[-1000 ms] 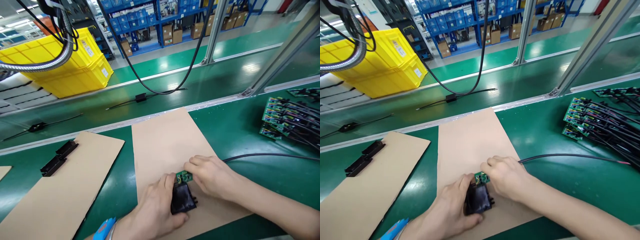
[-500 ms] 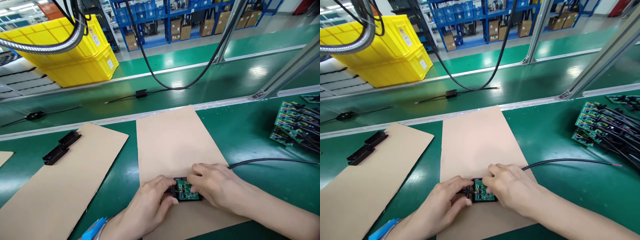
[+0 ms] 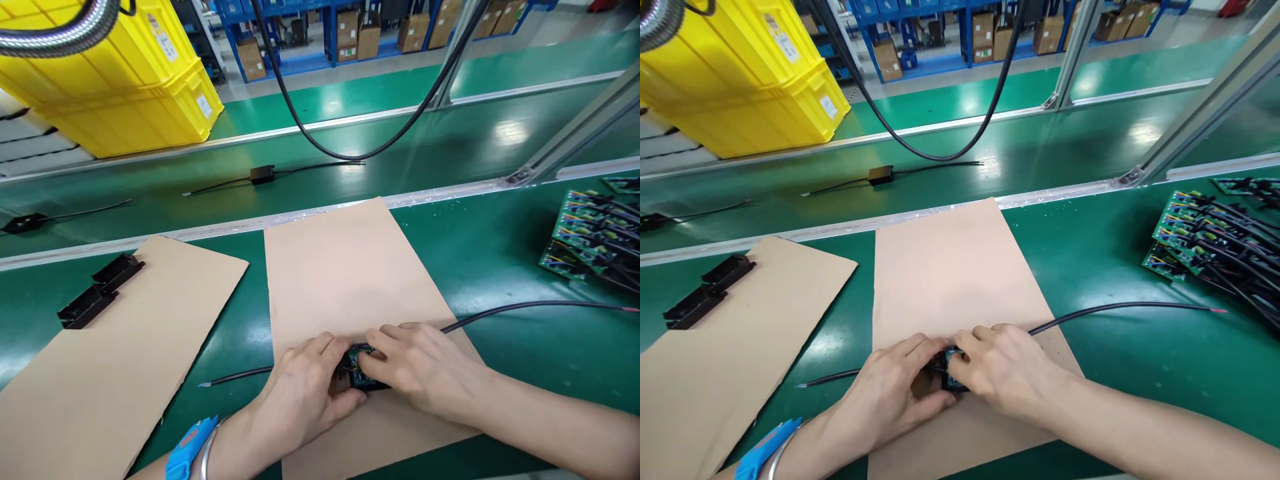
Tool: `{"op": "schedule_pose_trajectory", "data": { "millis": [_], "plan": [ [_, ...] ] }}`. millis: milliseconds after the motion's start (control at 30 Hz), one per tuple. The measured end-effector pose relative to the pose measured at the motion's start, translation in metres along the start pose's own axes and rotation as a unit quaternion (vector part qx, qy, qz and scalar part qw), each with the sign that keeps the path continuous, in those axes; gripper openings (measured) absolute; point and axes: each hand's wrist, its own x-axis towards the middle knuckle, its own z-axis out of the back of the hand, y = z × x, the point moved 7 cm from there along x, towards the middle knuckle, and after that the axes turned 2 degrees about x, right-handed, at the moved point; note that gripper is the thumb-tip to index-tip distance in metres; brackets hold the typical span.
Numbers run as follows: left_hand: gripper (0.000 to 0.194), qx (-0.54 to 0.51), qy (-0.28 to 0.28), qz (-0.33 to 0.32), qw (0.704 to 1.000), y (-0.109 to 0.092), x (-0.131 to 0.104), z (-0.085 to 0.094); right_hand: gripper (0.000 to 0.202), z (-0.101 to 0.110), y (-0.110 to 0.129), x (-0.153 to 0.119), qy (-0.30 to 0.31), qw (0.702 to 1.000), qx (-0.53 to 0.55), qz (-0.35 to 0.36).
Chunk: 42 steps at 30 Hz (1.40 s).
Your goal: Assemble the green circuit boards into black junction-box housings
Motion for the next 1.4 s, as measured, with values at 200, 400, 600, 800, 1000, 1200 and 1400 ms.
{"op": "schedule_pose_trajectory", "data": {
  "millis": [200, 400, 600, 800, 1000, 1200, 1400],
  "plan": [
    [0.051, 0.014, -0.018, 0.005, 1.0, -0.003, 0.001, 0.003, 0.007, -0.002, -0.002, -0.001, 0.002, 0.999, 0.013, -0.034],
    [0.047, 0.017, -0.015, 0.0, 1.0, -0.002, 0.002, 0.0, 0.014, 0.0, -0.001, 0.008, 0.021, 0.998, -0.018, -0.063],
    [0.049, -0.025, 0.003, -0.001, 1.0, 0.004, 0.001, 0.003, 0.012, -0.004, -0.006, 0.009, 0.031, 0.996, 0.03, -0.078],
    [0.017, -0.048, 0.051, -0.006, 0.998, 0.009, -0.003, 0.014, 0.01, -0.009, -0.012, 0.005, 0.017, 0.994, 0.067, -0.087],
    [0.017, 0.088, -0.088, -0.054, 0.991, -0.012, -0.008, 0.012, 0.005, -0.008, -0.013, 0.002, -0.007, 0.991, 0.106, -0.078],
    [0.023, 0.281, -0.123, -0.118, 0.944, -0.029, -0.012, -0.006, 0.005, -0.011, -0.014, 0.002, -0.023, 0.991, 0.114, -0.07],
    [0.02, 0.368, -0.111, -0.105, 0.917, -0.036, -0.011, -0.014, 0.009, -0.006, -0.014, -0.001, -0.051, 0.992, 0.099, -0.062]
  ]
}}
